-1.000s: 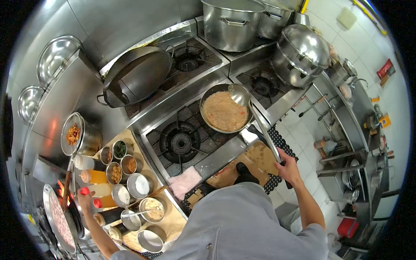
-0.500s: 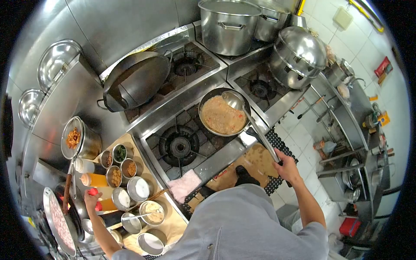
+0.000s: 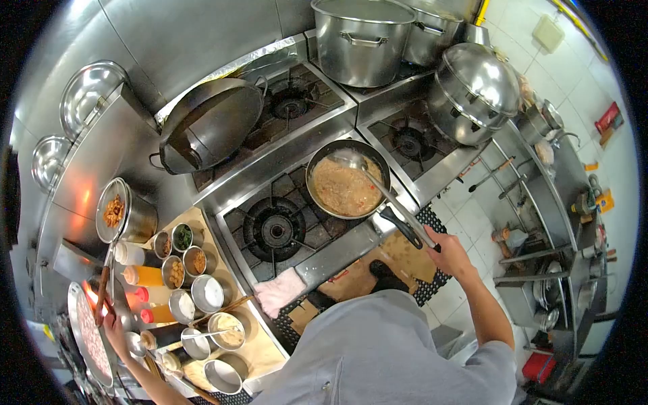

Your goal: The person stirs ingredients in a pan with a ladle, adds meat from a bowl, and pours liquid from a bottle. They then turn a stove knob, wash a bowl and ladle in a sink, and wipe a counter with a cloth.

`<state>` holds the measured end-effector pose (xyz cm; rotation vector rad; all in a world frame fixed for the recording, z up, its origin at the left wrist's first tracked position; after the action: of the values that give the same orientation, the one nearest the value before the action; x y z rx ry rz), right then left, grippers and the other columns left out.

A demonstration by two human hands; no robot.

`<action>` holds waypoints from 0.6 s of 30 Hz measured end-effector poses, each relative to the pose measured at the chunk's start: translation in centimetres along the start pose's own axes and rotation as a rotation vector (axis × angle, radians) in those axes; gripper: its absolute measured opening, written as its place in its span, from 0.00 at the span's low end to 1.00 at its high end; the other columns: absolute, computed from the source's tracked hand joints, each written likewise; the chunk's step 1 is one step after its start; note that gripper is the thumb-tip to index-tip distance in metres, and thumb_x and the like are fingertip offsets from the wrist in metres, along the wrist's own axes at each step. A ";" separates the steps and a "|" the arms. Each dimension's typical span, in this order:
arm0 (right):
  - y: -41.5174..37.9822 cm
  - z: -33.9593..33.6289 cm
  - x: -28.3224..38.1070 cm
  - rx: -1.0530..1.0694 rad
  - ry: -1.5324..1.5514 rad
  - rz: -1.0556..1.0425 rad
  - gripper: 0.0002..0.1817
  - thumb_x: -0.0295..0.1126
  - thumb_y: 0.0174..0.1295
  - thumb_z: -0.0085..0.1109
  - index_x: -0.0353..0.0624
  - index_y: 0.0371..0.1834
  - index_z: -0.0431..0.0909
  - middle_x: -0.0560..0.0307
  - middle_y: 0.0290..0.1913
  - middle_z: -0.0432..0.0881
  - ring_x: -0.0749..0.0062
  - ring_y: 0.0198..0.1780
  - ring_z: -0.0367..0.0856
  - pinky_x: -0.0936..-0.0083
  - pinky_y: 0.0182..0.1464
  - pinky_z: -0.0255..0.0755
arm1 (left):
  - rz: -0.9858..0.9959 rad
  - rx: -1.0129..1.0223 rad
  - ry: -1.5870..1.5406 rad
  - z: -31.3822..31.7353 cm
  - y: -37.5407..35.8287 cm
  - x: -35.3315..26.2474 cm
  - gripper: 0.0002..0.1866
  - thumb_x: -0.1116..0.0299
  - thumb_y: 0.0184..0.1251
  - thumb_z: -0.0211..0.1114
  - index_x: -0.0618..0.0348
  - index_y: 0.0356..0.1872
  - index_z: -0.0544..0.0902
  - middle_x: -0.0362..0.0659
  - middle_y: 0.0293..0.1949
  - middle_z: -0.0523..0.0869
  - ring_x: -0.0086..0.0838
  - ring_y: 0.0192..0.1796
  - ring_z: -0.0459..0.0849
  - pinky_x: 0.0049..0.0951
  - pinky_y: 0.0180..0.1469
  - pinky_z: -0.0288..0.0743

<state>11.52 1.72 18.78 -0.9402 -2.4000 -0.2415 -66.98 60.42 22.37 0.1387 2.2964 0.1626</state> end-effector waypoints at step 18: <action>15.5 -5.5 -13.6 0.279 0.031 -0.414 0.30 0.24 0.52 0.62 0.42 0.62 0.71 0.40 0.34 0.79 0.45 0.36 0.78 0.62 0.40 0.72 | -0.482 0.351 -0.521 46.2 -47.1 -27.5 0.15 0.66 0.71 0.57 0.65 0.53 0.77 0.46 0.44 0.84 0.30 0.46 0.84 0.28 0.49 0.77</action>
<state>32.51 3.48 15.39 -0.3088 -2.4959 -0.0658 -16.48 13.19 4.25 -0.1778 1.7553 -0.4740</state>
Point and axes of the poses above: each hand's wrist, its own y-axis towards the middle knuckle, its own z-axis out of the palm, x = y × z, the point moved 10 cm from there along y, towards the middle knuckle
